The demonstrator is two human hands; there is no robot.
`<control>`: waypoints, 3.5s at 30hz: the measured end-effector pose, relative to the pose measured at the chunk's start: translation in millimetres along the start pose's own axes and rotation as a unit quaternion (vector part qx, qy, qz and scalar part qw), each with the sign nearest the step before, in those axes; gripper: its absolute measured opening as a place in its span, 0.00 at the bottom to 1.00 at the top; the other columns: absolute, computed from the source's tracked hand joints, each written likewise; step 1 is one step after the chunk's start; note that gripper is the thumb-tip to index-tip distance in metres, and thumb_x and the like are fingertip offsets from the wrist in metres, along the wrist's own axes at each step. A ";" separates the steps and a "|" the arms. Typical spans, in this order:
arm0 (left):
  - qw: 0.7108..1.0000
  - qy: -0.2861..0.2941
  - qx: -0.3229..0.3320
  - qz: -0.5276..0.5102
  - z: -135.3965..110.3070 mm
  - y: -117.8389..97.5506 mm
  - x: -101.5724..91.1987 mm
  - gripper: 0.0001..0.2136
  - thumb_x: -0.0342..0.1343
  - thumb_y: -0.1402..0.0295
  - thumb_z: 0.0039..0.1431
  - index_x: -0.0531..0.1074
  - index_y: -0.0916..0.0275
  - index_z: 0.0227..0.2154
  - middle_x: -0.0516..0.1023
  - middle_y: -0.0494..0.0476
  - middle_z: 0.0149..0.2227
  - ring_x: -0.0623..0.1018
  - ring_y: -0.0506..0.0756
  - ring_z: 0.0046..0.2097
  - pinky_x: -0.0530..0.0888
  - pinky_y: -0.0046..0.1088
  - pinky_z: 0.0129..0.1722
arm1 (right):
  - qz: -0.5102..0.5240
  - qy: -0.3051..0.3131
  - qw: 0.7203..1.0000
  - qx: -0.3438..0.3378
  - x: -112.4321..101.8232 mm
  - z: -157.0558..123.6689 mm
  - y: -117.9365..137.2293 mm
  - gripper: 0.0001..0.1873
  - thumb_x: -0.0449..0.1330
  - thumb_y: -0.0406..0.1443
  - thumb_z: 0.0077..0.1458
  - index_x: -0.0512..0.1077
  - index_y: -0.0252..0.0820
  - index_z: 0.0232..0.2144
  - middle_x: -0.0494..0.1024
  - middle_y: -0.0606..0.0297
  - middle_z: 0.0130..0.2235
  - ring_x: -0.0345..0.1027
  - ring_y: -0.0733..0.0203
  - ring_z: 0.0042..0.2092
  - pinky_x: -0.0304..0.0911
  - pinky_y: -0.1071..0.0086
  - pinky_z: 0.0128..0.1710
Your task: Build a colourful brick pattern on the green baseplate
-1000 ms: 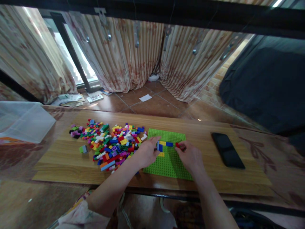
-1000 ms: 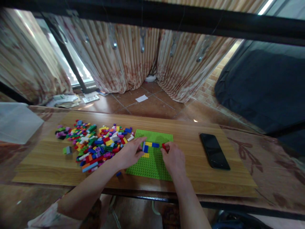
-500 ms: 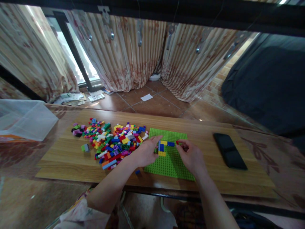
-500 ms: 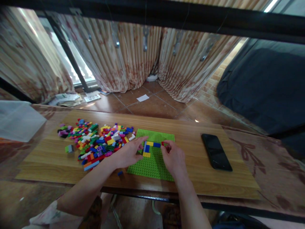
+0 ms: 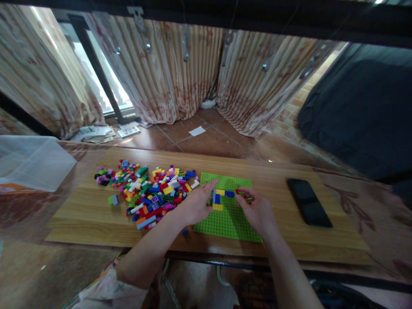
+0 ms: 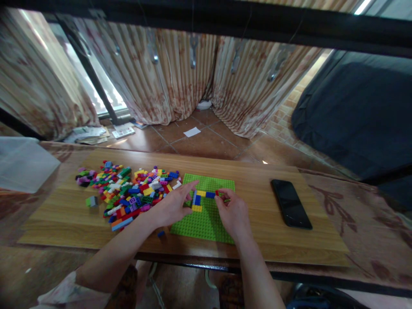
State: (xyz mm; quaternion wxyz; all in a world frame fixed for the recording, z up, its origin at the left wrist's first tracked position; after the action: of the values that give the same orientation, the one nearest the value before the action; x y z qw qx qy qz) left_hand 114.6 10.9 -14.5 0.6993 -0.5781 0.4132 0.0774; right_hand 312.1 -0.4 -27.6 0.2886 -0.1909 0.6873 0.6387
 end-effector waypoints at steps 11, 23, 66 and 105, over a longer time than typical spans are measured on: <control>1.000 -0.009 0.003 -0.003 -0.1 1.8 1.2 0.39 0.56 0.79 0.45 0.51 0.61 0.62 0.68 0.63 0.55 0.75 0.54 0.40 0.74 0.36 0.46 | -0.054 -0.020 0.998 -0.012 0.6 2.2 -1.7 0.15 0.54 0.41 0.52 0.74 0.40 0.40 0.79 0.61 0.31 0.72 0.59 0.32 0.64 0.66 0.35; 0.995 -0.004 -0.030 -0.099 -2.2 5.8 1.2 0.38 0.55 0.79 0.46 0.50 0.63 0.62 0.70 0.64 0.54 0.75 0.53 0.42 0.75 0.33 0.42 | -0.086 -0.016 0.996 -0.015 5.5 2.7 3.3 0.15 0.53 0.39 0.53 0.73 0.40 0.40 0.79 0.61 0.30 0.72 0.59 0.31 0.64 0.66 0.35; 0.995 -0.001 -0.036 -0.093 -1.4 6.3 3.9 0.35 0.51 0.80 0.48 0.53 0.64 0.61 0.70 0.63 0.54 0.75 0.53 0.44 0.74 0.31 0.44 | -0.154 -0.022 0.988 0.013 -6.1 1.3 7.0 0.13 0.56 0.40 0.50 0.75 0.43 0.36 0.77 0.66 0.27 0.69 0.59 0.29 0.59 0.66 0.33; 0.998 0.002 -0.031 -0.061 -2.1 4.4 0.6 0.35 0.54 0.79 0.46 0.54 0.65 0.60 0.73 0.62 0.50 0.76 0.54 0.43 0.75 0.31 0.44 | -0.084 0.090 0.972 -0.200 24.3 -35.3 30.3 0.07 0.58 0.27 0.50 0.73 0.43 0.27 0.75 0.65 0.31 0.68 0.60 0.36 0.61 0.68 0.38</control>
State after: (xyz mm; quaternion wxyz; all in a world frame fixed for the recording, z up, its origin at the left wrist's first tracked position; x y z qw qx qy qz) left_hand 111.4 10.3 -18.1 0.6835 -0.6237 0.3763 0.0466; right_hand 269.2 -29.3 -19.3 0.2341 -0.3586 0.5500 0.7170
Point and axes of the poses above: each hand's wrist, its own z-axis towards the middle knuckle, its own x-axis out of the palm, y = z × x, the point moved 3 cm from there along z, towards the middle knuckle
